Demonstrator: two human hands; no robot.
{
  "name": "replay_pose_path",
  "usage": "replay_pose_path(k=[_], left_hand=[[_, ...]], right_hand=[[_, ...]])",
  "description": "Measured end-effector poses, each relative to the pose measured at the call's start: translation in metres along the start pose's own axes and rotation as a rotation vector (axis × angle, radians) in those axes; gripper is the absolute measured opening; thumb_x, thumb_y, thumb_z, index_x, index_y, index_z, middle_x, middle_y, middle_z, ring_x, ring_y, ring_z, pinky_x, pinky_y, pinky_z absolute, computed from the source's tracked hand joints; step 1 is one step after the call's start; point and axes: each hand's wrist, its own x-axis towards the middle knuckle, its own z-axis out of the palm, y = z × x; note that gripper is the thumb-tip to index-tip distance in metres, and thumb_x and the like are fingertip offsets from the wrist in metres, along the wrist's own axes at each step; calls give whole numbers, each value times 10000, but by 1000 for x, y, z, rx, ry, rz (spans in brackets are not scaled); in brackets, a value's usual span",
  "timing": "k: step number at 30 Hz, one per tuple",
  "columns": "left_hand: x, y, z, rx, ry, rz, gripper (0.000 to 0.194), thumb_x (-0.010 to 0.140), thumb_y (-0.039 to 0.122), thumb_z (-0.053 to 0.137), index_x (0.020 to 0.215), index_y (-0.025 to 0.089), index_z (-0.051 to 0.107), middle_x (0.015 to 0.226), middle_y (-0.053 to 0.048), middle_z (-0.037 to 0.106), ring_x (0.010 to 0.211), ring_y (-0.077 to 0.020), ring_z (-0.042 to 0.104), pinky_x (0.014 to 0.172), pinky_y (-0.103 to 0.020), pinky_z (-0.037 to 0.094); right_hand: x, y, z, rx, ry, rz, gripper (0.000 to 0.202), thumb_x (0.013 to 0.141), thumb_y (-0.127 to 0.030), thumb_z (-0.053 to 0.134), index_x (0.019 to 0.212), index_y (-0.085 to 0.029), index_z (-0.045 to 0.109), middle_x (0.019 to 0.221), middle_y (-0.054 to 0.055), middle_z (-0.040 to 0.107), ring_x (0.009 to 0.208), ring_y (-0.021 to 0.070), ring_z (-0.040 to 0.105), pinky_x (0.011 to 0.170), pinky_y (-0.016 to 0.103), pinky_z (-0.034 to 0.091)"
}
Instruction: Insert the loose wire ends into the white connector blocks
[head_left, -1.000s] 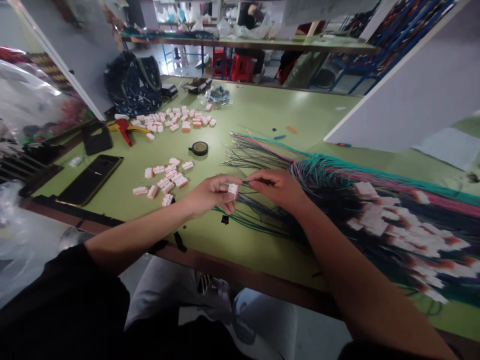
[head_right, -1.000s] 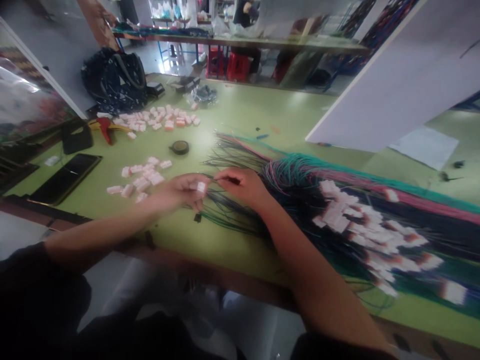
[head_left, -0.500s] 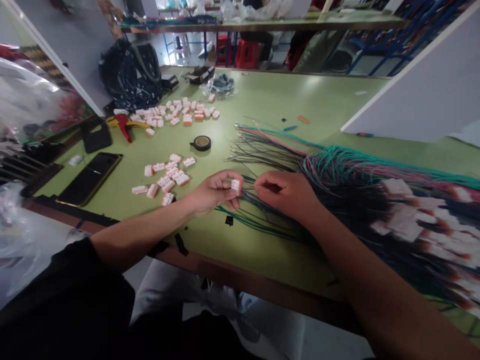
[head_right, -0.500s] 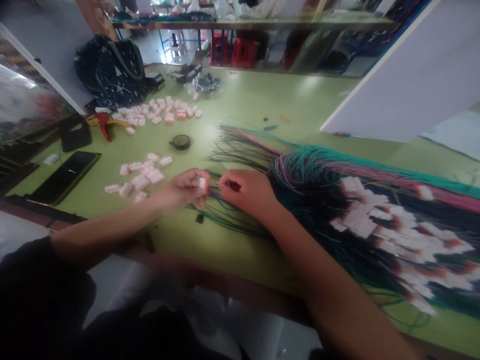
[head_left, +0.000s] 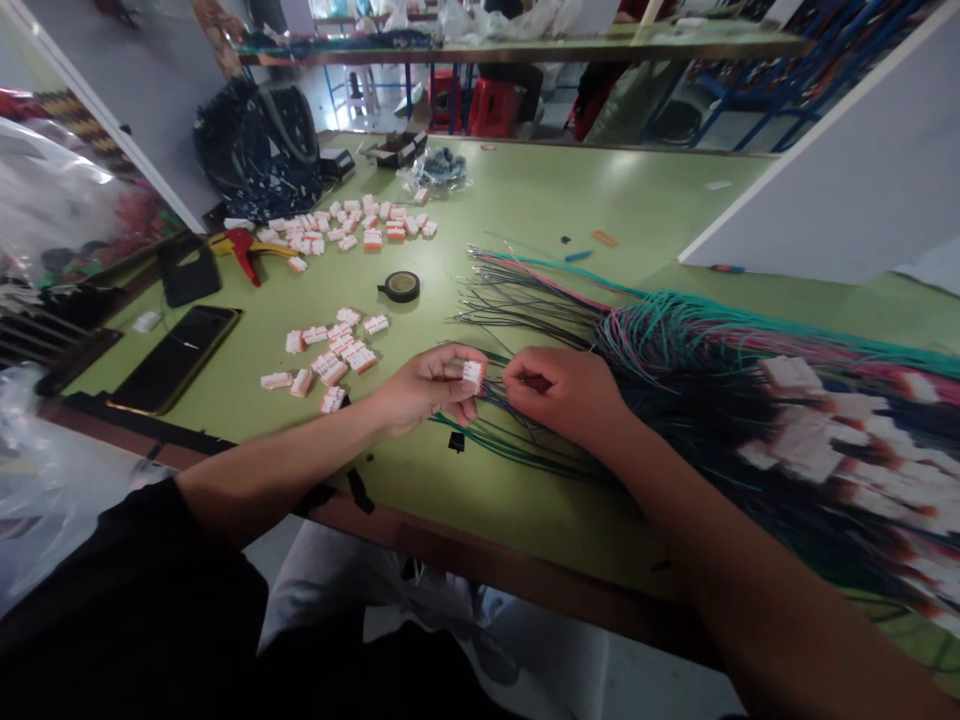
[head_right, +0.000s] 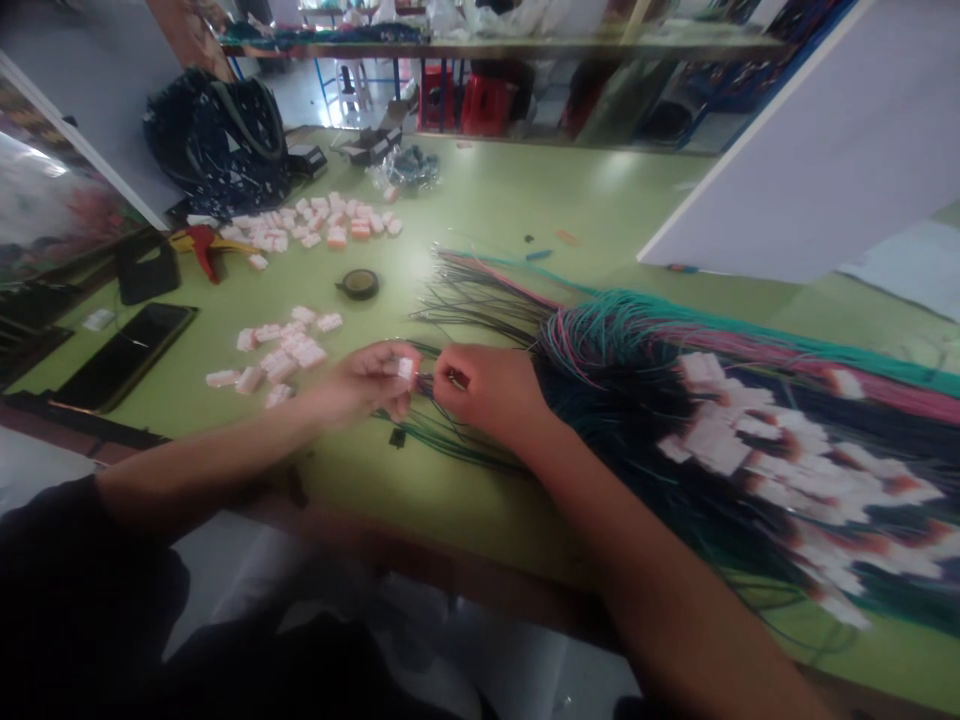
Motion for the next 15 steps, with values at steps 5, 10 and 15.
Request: replay_pose_path(k=[5, 10, 15], left_hand=[[0, 1, 1, 71, -3, 41, 398, 672, 224, 722, 985, 140, 490, 603, 52, 611, 508, -90, 613, 497, -191, 495], [-1, 0, 1, 125, 9, 34, 362, 693, 207, 687, 994, 134, 501, 624, 42, 616, 524, -97, 622, 512, -205, 498], [-1, -2, 0, 115, 13, 25, 365, 690, 213, 691, 994, 128, 510, 633, 36, 618, 519, -100, 620, 506, -209, 495]], right_hand=[[0, 2, 3, 26, 19, -20, 145, 668, -253, 477, 564, -180, 546, 512, -18, 540, 479, 87, 424, 500, 235, 234], [0, 1, 6, 25, 8, -24, 137, 658, -246, 479, 548, -181, 528, 488, -29, 513, 462, 80, 398, 501, 230, 230], [0, 2, 9, 30, -10, -28, 128, 661, -243, 478, 562, -181, 532, 487, -34, 509, 463, 79, 396, 499, 224, 224]])
